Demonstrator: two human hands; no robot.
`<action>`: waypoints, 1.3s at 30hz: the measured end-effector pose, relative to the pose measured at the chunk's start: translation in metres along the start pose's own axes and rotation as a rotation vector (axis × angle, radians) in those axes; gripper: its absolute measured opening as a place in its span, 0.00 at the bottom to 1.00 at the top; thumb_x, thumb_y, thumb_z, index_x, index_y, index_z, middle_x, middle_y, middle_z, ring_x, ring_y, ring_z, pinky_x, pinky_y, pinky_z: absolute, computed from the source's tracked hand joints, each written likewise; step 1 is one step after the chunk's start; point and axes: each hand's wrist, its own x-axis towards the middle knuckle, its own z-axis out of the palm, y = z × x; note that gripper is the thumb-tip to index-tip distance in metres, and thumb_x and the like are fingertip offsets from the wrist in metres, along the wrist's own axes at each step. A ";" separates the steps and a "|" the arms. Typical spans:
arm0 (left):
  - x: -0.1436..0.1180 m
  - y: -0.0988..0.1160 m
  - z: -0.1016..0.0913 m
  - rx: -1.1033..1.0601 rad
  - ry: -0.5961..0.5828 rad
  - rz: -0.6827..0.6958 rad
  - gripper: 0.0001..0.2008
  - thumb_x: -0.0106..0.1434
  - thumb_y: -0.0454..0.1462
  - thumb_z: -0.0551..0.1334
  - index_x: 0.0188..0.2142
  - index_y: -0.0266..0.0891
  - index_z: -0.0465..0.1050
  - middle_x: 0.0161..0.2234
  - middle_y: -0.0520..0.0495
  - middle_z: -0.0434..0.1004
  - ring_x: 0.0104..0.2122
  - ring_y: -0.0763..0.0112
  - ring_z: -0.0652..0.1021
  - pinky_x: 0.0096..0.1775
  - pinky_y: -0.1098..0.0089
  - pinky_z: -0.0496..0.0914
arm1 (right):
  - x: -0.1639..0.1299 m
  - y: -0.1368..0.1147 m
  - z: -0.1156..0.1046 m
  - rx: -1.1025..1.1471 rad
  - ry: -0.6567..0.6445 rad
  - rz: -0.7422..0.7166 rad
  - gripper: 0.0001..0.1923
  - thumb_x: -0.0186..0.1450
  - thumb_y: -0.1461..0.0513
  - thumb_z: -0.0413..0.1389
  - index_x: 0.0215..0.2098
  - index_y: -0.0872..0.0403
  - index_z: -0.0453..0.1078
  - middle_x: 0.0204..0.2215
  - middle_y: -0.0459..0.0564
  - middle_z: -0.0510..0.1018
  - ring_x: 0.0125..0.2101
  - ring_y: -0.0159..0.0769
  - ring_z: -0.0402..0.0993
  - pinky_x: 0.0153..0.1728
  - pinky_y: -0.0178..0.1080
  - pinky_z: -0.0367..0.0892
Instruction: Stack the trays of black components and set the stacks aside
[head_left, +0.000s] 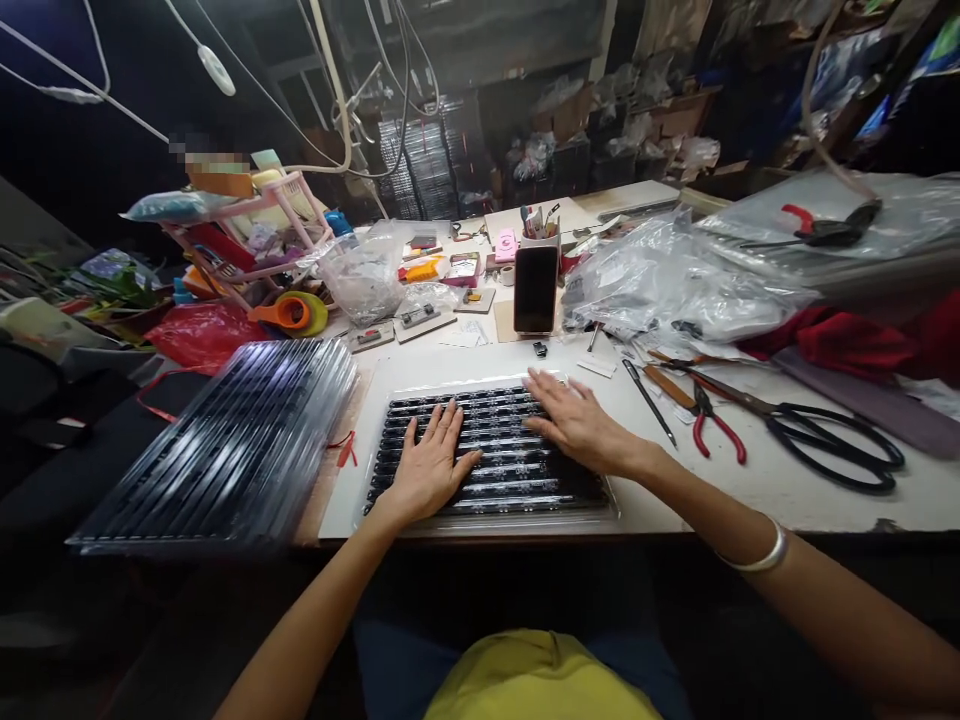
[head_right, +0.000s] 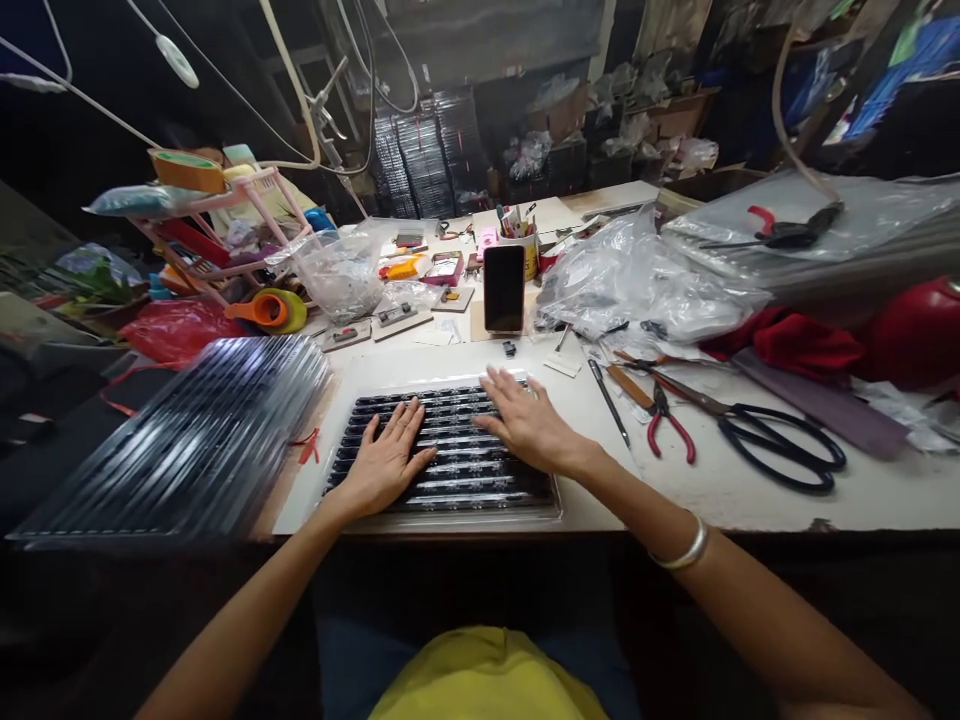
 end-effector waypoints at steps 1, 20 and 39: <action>0.001 0.000 0.000 0.000 0.002 -0.004 0.33 0.67 0.52 0.41 0.65 0.38 0.43 0.66 0.43 0.43 0.65 0.59 0.48 0.61 0.48 0.44 | 0.001 0.003 -0.002 -0.018 -0.001 0.019 0.35 0.68 0.45 0.32 0.67 0.55 0.43 0.66 0.56 0.46 0.65 0.44 0.39 0.60 0.53 0.45; -0.001 -0.001 0.008 0.028 0.104 0.013 0.33 0.67 0.52 0.41 0.65 0.37 0.47 0.65 0.41 0.48 0.64 0.57 0.50 0.60 0.48 0.45 | 0.056 -0.068 -0.003 -0.381 -0.112 -0.007 0.16 0.66 0.57 0.53 0.49 0.56 0.66 0.45 0.52 0.72 0.41 0.38 0.71 0.40 0.46 0.70; 0.000 0.001 0.001 -0.072 0.025 0.021 0.42 0.61 0.60 0.44 0.65 0.34 0.45 0.66 0.41 0.40 0.65 0.53 0.45 0.60 0.45 0.39 | -0.001 -0.034 0.016 -0.258 0.194 0.056 0.24 0.64 0.72 0.42 0.58 0.61 0.61 0.58 0.60 0.64 0.55 0.49 0.55 0.51 0.49 0.49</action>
